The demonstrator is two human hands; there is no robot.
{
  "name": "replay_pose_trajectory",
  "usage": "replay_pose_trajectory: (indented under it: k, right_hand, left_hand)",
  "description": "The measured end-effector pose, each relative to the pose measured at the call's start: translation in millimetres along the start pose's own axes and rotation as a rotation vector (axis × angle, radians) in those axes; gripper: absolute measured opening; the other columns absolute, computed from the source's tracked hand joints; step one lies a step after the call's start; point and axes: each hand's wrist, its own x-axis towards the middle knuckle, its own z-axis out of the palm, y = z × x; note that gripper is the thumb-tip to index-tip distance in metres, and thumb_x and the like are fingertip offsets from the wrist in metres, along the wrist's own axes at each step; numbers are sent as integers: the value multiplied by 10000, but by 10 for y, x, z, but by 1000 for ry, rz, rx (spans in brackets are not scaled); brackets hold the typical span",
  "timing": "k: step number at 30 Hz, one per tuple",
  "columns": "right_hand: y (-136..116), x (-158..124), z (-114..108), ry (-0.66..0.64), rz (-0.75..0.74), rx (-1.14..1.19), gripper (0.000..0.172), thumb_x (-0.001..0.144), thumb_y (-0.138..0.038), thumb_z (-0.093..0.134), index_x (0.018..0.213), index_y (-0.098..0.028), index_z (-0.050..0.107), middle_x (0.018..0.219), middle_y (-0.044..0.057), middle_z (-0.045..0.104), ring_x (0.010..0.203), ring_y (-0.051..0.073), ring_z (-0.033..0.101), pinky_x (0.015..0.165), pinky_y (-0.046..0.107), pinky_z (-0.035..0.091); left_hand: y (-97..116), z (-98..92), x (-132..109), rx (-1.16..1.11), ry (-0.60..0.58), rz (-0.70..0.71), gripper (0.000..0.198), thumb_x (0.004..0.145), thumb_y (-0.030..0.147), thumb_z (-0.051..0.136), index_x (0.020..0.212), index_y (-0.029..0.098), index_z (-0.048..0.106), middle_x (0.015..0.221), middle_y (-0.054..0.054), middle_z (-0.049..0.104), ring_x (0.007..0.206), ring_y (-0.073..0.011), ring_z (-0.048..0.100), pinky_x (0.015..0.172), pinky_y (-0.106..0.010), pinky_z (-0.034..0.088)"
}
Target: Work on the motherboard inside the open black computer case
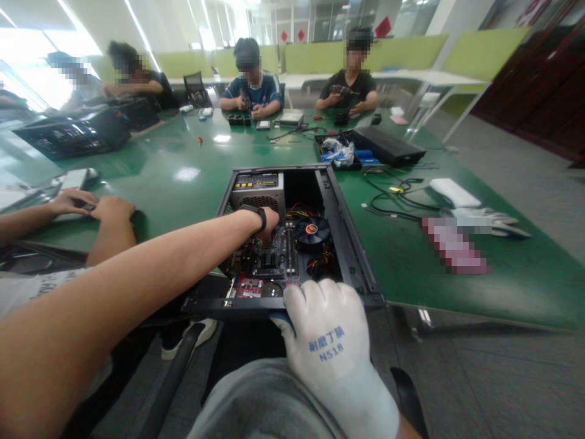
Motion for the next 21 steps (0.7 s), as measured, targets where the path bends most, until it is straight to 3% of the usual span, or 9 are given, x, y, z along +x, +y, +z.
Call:
replay_pose_trajectory:
  k: [6, 15, 21]
  right_hand:
    - [6, 0, 12, -3, 2, -9, 200, 774, -368, 672, 894, -216, 621, 757, 45, 563, 745, 217, 406, 679, 351, 185]
    - [0, 1, 5, -9, 4, -20, 228, 753, -367, 702, 903, -220, 615, 764, 41, 566, 755, 221, 408, 685, 351, 191]
    - [-4, 4, 14, -27, 14, -18, 220, 771, -373, 693, 912, -225, 611, 785, 38, 565, 762, 223, 418, 691, 356, 190]
  left_hand:
    - [3, -4, -21, -5, -24, 3, 521, 463, 273, 871, 965, 157, 792, 935, -118, 762, 964, -301, 679, 906, -339, 513]
    - [-37, 56, 55, -24, -69, 24, 375, 522, 298, 835, 873, 171, 799, 822, -93, 760, 878, -281, 690, 868, -346, 526]
    - [-81, 32, -35, -116, 60, 17, 513, 591, 520, 775, 968, 171, 790, 956, -107, 760, 926, -270, 691, 855, -295, 522]
